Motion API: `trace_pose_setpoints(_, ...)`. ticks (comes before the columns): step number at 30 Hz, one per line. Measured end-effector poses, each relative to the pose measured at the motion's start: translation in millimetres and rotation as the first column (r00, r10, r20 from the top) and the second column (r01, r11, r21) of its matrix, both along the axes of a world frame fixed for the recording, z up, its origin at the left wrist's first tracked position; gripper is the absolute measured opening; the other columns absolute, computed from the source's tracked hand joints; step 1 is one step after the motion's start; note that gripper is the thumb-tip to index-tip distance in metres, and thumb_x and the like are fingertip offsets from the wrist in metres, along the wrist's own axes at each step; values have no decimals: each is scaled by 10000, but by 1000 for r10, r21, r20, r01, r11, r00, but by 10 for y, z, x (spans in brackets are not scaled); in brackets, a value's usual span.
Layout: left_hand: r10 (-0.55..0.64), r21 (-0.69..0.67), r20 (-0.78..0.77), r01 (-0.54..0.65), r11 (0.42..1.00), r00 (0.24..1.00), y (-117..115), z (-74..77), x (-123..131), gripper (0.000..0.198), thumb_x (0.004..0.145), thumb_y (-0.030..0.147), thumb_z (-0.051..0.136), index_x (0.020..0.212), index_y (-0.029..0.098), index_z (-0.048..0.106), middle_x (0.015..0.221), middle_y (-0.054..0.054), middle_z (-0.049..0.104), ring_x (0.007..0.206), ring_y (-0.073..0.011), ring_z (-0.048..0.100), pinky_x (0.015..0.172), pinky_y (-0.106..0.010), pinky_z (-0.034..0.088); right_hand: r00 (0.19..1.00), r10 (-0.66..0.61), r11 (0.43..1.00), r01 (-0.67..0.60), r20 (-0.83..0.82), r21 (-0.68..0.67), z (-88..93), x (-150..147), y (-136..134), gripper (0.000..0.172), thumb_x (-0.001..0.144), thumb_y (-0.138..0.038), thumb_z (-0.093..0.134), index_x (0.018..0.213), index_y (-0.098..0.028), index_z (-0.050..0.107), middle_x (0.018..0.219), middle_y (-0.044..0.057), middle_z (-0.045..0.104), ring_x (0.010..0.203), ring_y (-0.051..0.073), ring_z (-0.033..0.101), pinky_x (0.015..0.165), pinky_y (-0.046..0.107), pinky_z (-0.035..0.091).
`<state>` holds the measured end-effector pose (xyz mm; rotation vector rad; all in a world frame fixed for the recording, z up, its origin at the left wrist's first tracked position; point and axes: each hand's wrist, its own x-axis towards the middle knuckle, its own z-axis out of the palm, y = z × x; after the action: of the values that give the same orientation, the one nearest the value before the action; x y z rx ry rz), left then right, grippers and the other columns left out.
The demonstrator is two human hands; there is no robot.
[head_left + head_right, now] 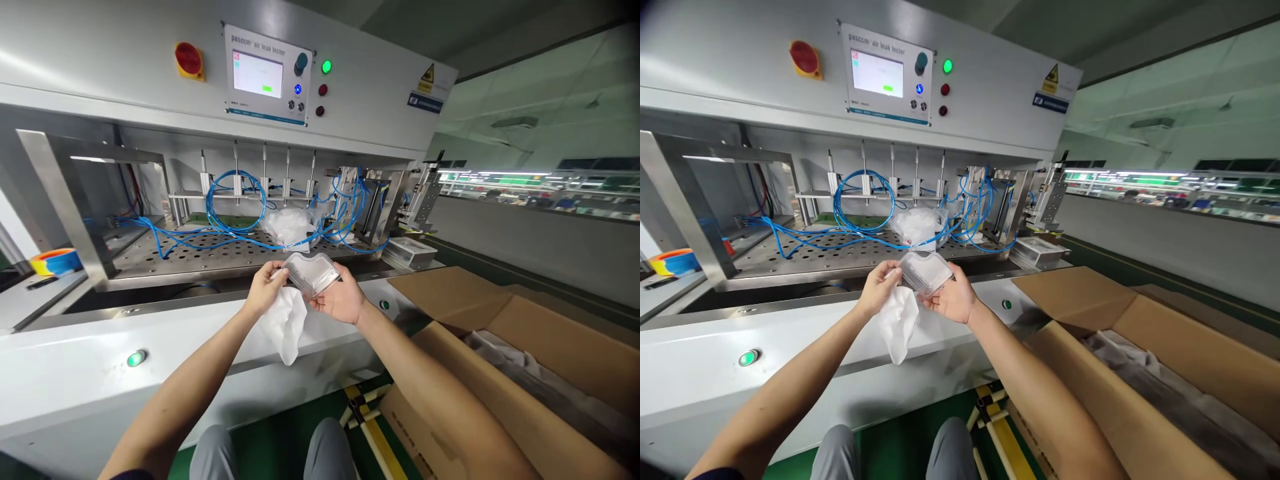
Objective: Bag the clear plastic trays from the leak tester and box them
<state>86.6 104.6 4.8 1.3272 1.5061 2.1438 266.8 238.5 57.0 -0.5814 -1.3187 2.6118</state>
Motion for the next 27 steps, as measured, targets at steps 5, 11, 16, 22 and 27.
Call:
trace_pose_setpoints(5,33,-36,88,-30,999,996,101,-14,87,527,799,661,777,947,175,636,665,6,621,535,-120,501,521,-229,396,999,-22,999,20,37,50,-41,109,84,715,1052,-675,250,1254,-89,606,988,188,726,804,265,724,688,350,598)
trace_pose_setpoints(11,34,25,75,-36,999,997,127,-71,124,524,804,608,801,1056,167,674,841,-29,685,684,-136,577,641,-236,460,999,-43,997,44,-14,67,-64,156,75,642,1065,-618,262,1278,-119,607,1049,166,739,823,268,735,702,380,610)
trace_pose_setpoints(16,-62,-103,0,61,993,998,105,-157,253,507,829,630,767,992,150,751,989,-95,751,916,-216,667,869,-296,500,993,-68,997,72,-92,38,-123,171,41,604,1031,-582,320,1239,-114,641,1095,181,736,917,280,724,761,378,599)
trace_pose_setpoints(22,-72,-148,-61,62,987,996,79,-237,534,437,880,597,704,905,169,784,953,-92,771,915,-244,685,842,-313,498,971,-62,998,65,-229,8,-280,241,-1,497,919,-509,434,1172,-167,692,1125,141,743,1030,279,682,833,386,577)
trace_pose_setpoints(27,124,-179,-201,-161,971,972,65,-185,573,341,915,502,638,909,188,768,945,-80,760,878,-245,679,792,-324,469,969,-39,996,58,-242,71,-433,318,-1,492,847,-455,476,1177,-169,701,1139,123,748,1088,279,666,849,371,553)
